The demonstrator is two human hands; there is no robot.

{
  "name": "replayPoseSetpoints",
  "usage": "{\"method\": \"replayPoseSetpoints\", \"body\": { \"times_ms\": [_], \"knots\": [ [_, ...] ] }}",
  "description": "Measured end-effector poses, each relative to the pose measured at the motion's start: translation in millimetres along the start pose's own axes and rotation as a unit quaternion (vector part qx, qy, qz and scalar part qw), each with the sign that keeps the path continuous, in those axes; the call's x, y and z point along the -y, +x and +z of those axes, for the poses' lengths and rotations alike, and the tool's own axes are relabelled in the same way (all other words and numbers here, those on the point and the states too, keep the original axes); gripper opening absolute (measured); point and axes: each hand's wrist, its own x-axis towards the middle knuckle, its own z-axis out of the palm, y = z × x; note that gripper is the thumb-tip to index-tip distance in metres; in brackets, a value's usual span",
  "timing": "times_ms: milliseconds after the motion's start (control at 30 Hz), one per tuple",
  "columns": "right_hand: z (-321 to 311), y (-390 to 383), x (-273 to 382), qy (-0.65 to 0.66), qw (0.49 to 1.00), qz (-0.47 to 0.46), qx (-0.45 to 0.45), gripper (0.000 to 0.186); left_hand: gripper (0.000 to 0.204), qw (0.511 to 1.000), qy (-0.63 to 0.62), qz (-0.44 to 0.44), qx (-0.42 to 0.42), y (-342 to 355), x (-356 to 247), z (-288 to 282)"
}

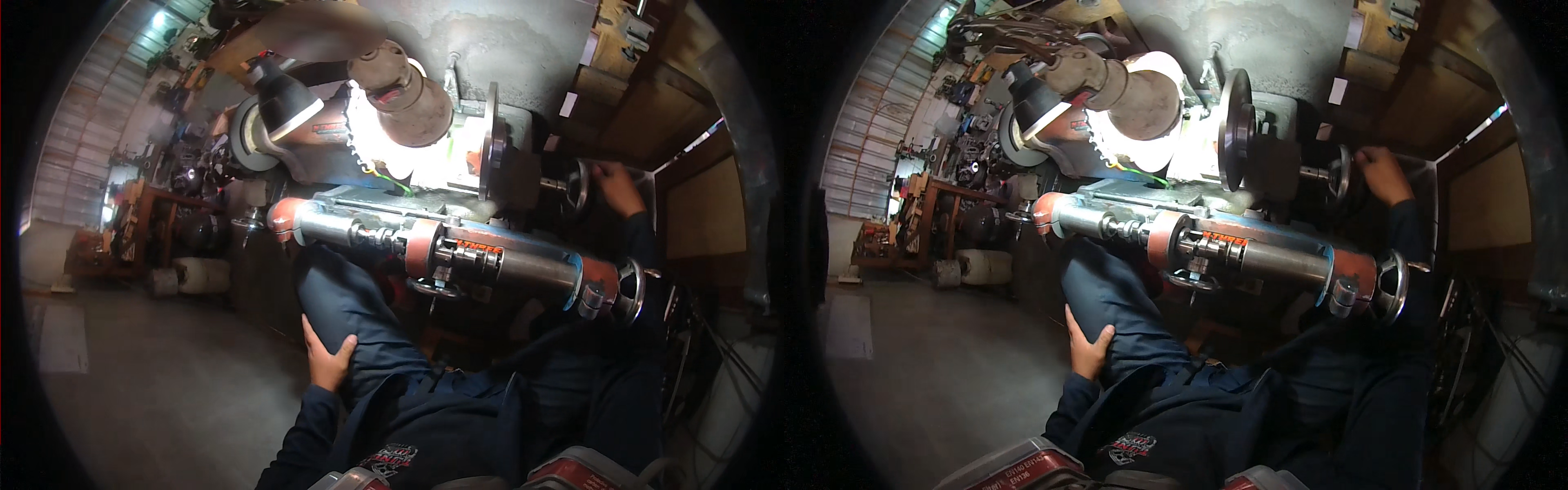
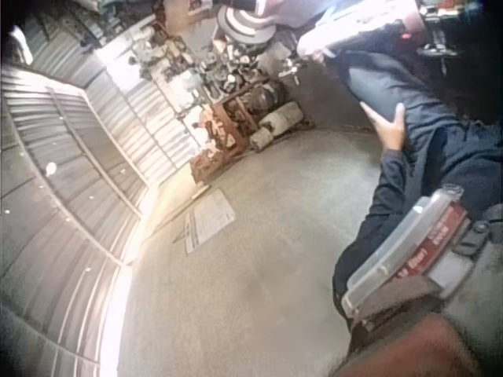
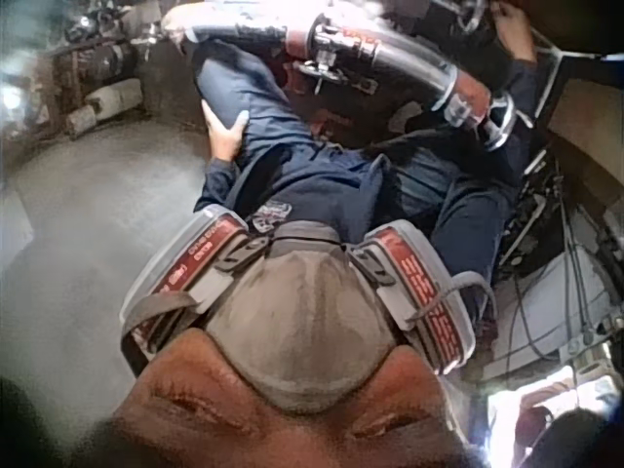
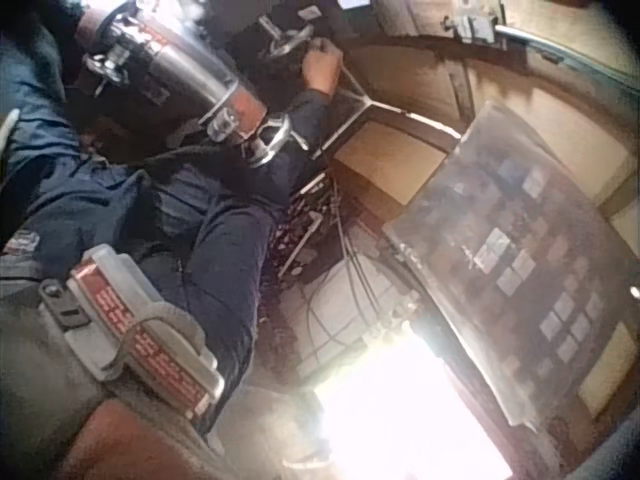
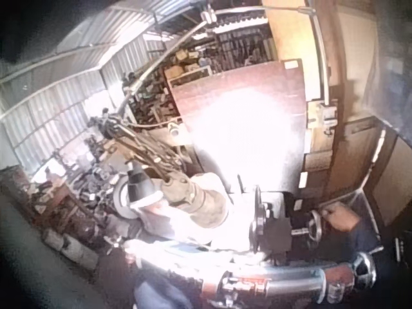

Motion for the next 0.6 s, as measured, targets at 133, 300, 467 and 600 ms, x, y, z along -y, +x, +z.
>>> {"method": "replayPoseSetpoints", "body": {
  "times_ms": [133,300,467,600],
  "knots": [
    [-8.0,-20.2,-3.9,0.035,0.995,0.047,0.081,0.037,0.107,0.999,-0.031,-0.020,-0.021,-13.2,-1.7,6.0],
    [-2.1,-36.0,-18.1,0.091,0.982,0.068,0.149,0.034,0.104,0.998,-0.035,-0.005,-0.059,-8.1,-0.9,14.8],
    [9.6,-51.4,-31.8,0.063,0.978,0.067,0.186,0.033,0.101,0.996,-0.038,0.012,-0.076,-6.5,-1.1,18.4],
    [20.1,-49.9,-26.4,0.077,0.971,0.053,0.219,0.031,0.100,0.996,-0.042,0.007,-0.081,-7.2,-0.2,17.1]
  ]
}}
